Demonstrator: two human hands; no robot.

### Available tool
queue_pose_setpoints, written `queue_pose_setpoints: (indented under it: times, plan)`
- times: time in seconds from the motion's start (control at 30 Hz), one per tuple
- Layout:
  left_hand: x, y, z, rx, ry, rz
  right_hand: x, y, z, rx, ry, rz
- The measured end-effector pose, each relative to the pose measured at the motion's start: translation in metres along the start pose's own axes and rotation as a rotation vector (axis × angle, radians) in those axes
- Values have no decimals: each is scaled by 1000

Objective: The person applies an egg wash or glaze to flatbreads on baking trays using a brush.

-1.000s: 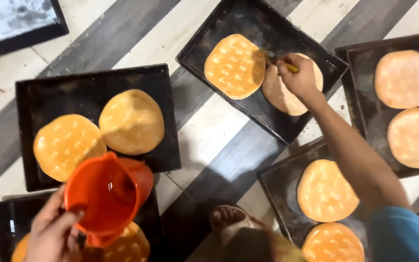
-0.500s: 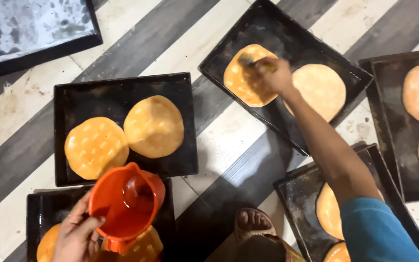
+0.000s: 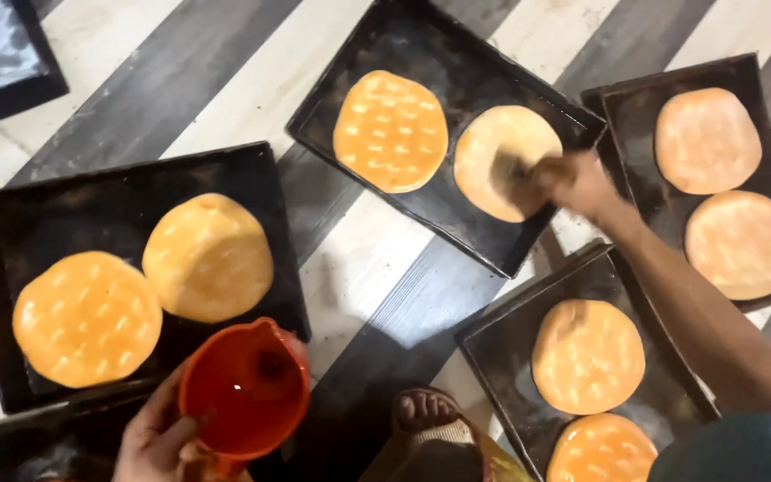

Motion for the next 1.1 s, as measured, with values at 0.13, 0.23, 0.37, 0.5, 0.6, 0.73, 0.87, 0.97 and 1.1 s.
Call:
queue_pose_setpoints:
  times: [0.13,0.23,0.37,0.5,0.6,0.73,0.87,0.97,1.1]
  plan:
    - [11,-11,-37,61,-20,50,-4,16,-9,177,-322,-173]
    - [9,-26,-70,133,9,11,6,-6,-8,3,-342,-210]
    - [11,-28,-85,188,141,41,21,-12,-18,131,-182,-184]
    - [20,-29,-71,138,157,54,32,-24,-23,312,-326,-164]
    - [13,-22,-69,77,114,56,38,-35,-24,46,-242,-124]
    - [6,-15,-60,31,131,86,44,-35,-20,177,-153,-159]
    - [13,-21,-37,36,155,88,30,-25,-3,247,-303,-192]
    - [-5,-13,-50,-5,139,150,22,-25,15,4,48,-115]
    - [4,-12,-29,-47,96,193,11,0,14,84,300,-210]
Point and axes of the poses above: each hand's wrist, its own y-axis away from the middle knuckle, its own z-axis out of the back of the hand, x = y × z, the point moved 4 cm from there along -y, towards the middle knuckle, and after that the axes turned 3 degrees about z, right-handed, at the moved point
